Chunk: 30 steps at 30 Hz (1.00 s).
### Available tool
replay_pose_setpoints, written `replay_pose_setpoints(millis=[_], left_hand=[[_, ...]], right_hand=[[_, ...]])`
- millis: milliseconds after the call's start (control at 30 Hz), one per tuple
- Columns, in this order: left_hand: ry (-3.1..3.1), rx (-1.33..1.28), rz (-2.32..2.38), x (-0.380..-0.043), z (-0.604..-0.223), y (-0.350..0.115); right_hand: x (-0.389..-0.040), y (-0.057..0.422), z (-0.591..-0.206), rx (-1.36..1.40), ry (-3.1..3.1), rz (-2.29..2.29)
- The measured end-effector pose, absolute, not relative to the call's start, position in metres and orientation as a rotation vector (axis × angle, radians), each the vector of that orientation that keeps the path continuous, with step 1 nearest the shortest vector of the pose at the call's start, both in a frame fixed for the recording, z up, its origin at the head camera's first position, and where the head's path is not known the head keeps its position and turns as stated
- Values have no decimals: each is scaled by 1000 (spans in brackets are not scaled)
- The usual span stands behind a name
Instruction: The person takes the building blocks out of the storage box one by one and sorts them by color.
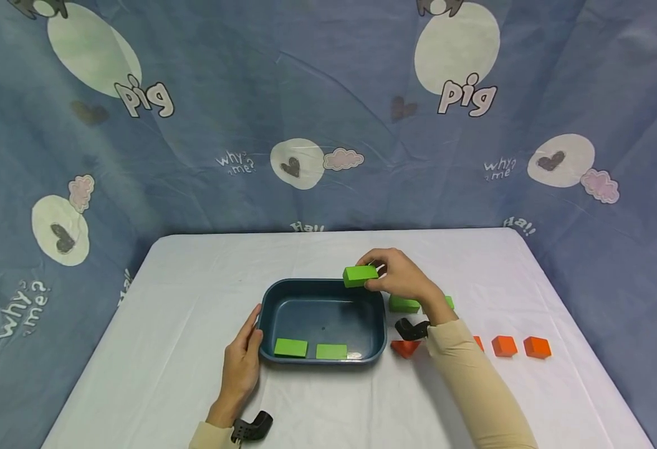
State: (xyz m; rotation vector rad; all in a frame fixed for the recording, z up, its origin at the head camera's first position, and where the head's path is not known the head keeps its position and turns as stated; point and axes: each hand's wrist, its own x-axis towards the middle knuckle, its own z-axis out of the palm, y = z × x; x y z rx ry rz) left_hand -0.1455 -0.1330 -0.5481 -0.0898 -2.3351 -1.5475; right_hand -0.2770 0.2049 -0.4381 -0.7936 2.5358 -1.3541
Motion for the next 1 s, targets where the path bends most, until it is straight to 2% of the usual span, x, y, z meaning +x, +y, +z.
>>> replay_pose_setpoints(millis=[1000], left_hand=[[-2363, -48, -1525, -146, -548, -130]], right_hand=[[-249, 334, -436, -373, 2796, -1250]])
